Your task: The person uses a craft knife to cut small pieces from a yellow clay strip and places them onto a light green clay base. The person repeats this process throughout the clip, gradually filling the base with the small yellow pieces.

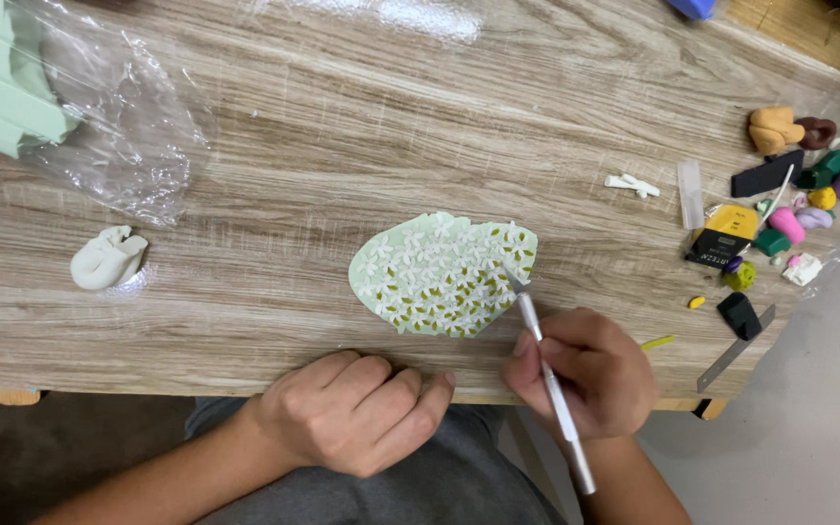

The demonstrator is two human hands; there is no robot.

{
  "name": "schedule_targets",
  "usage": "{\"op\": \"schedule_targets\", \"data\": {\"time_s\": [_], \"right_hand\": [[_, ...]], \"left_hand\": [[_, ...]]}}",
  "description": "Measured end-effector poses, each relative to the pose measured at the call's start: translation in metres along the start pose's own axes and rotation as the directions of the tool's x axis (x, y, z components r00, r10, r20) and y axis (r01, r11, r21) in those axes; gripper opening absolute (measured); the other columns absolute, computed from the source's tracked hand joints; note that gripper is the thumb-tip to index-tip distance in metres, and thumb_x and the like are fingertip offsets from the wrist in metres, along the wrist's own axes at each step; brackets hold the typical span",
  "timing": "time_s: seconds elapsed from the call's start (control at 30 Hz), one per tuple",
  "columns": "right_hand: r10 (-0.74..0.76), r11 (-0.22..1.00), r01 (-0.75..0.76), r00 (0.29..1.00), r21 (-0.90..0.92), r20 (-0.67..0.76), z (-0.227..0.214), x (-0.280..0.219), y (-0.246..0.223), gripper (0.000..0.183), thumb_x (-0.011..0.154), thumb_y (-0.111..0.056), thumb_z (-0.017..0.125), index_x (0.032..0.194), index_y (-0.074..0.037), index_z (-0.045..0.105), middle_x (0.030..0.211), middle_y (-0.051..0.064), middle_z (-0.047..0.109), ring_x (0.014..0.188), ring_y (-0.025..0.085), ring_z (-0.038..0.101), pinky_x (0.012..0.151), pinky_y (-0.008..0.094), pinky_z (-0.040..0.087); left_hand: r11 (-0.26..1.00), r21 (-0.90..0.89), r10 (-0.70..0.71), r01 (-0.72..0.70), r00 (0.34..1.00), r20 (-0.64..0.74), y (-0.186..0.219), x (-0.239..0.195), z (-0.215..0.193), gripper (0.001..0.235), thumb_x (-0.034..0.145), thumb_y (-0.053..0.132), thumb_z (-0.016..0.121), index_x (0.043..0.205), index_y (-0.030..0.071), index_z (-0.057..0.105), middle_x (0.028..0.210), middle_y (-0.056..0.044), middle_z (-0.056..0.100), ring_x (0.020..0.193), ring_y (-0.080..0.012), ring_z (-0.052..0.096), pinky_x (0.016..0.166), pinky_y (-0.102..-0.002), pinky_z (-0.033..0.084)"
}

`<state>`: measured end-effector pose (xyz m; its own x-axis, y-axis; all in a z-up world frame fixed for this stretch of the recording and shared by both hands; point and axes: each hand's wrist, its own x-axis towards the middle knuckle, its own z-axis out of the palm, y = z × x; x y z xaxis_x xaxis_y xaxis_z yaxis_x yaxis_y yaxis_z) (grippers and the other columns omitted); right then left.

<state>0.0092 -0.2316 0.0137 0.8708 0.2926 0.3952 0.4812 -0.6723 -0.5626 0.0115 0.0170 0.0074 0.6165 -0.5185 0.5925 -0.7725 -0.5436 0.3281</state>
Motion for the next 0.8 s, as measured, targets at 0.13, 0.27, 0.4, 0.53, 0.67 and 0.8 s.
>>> {"op": "schedule_targets", "data": {"time_s": [0.13, 0.27, 0.4, 0.53, 0.67, 0.8], "right_hand": [[0.008, 0.999, -0.007, 1.000, -0.044, 0.023, 0.006, -0.005, 0.004, 0.025, 0.083, -0.005, 0.077, 0.073, -0.003, 0.055, 0.073, 0.015, 0.066, 0.053, 0.022, 0.059, 0.043, 0.031, 0.043], [0.059, 0.998, -0.060, 0.997, -0.016, -0.047, 0.011, -0.003, 0.004, 0.028, 0.085, 0.000, 0.076, 0.084, -0.004, 0.049, 0.076, 0.017, 0.065, 0.057, 0.021, 0.059, 0.049, 0.028, 0.044], [0.093, 0.995, -0.095, 0.994, -0.033, -0.054, 0.013, -0.010, 0.004, 0.028, 0.085, -0.002, 0.077, 0.084, -0.003, 0.049, 0.077, 0.019, 0.066, 0.059, 0.022, 0.061, 0.051, 0.029, 0.046], [0.142, 0.989, -0.143, 0.989, -0.021, -0.045, 0.007, -0.007, -0.002, 0.027, 0.087, -0.007, 0.076, 0.086, -0.005, 0.049, 0.080, 0.015, 0.068, 0.058, 0.019, 0.062, 0.049, 0.027, 0.045], [0.393, 0.896, -0.337, 0.905, 0.289, -0.163, 0.006, 0.001, -0.004, 0.026, 0.089, -0.005, 0.072, 0.095, -0.008, 0.047, 0.082, 0.018, 0.061, 0.069, 0.021, 0.060, 0.063, 0.026, 0.046], [0.293, 0.950, -0.274, 0.948, 0.149, -0.127, 0.002, -0.002, 0.002, 0.021, 0.086, 0.004, 0.074, 0.096, -0.006, 0.058, 0.094, 0.016, 0.063, 0.083, 0.023, 0.064, 0.079, 0.029, 0.053]], "left_hand": [[1.000, 0.000, -0.004, 0.004, 1.000, -0.002, 0.000, 0.001, 0.000, 0.014, 0.103, 0.018, 0.060, 0.101, 0.018, 0.073, 0.082, 0.006, 0.059, 0.060, -0.0074, 0.048, 0.052, -0.020, 0.041], [1.000, -0.006, -0.013, 0.013, 1.000, -0.005, -0.001, 0.000, 0.000, 0.011, 0.103, 0.019, 0.062, 0.099, 0.019, 0.073, 0.082, 0.007, 0.061, 0.060, -0.0070, 0.048, 0.052, -0.019, 0.041], [1.000, -0.018, -0.010, 0.010, 1.000, -0.004, 0.000, 0.000, 0.000, 0.012, 0.103, 0.017, 0.061, 0.099, 0.018, 0.073, 0.082, 0.006, 0.060, 0.059, -0.0070, 0.048, 0.051, -0.020, 0.039], [1.000, -0.007, -0.012, 0.012, 1.000, -0.005, -0.001, 0.001, -0.001, 0.010, 0.102, 0.017, 0.064, 0.098, 0.020, 0.073, 0.082, 0.007, 0.062, 0.059, -0.0065, 0.048, 0.051, -0.019, 0.039], [1.000, -0.009, -0.013, 0.012, 1.000, -0.015, -0.001, 0.001, 0.000, 0.010, 0.103, 0.018, 0.064, 0.098, 0.019, 0.073, 0.081, 0.007, 0.061, 0.059, -0.0064, 0.048, 0.051, -0.019, 0.039], [1.000, -0.023, -0.014, 0.013, 1.000, -0.018, 0.000, 0.000, 0.001, 0.010, 0.103, 0.018, 0.065, 0.098, 0.018, 0.073, 0.081, 0.006, 0.060, 0.059, -0.0069, 0.048, 0.051, -0.020, 0.038]]}}
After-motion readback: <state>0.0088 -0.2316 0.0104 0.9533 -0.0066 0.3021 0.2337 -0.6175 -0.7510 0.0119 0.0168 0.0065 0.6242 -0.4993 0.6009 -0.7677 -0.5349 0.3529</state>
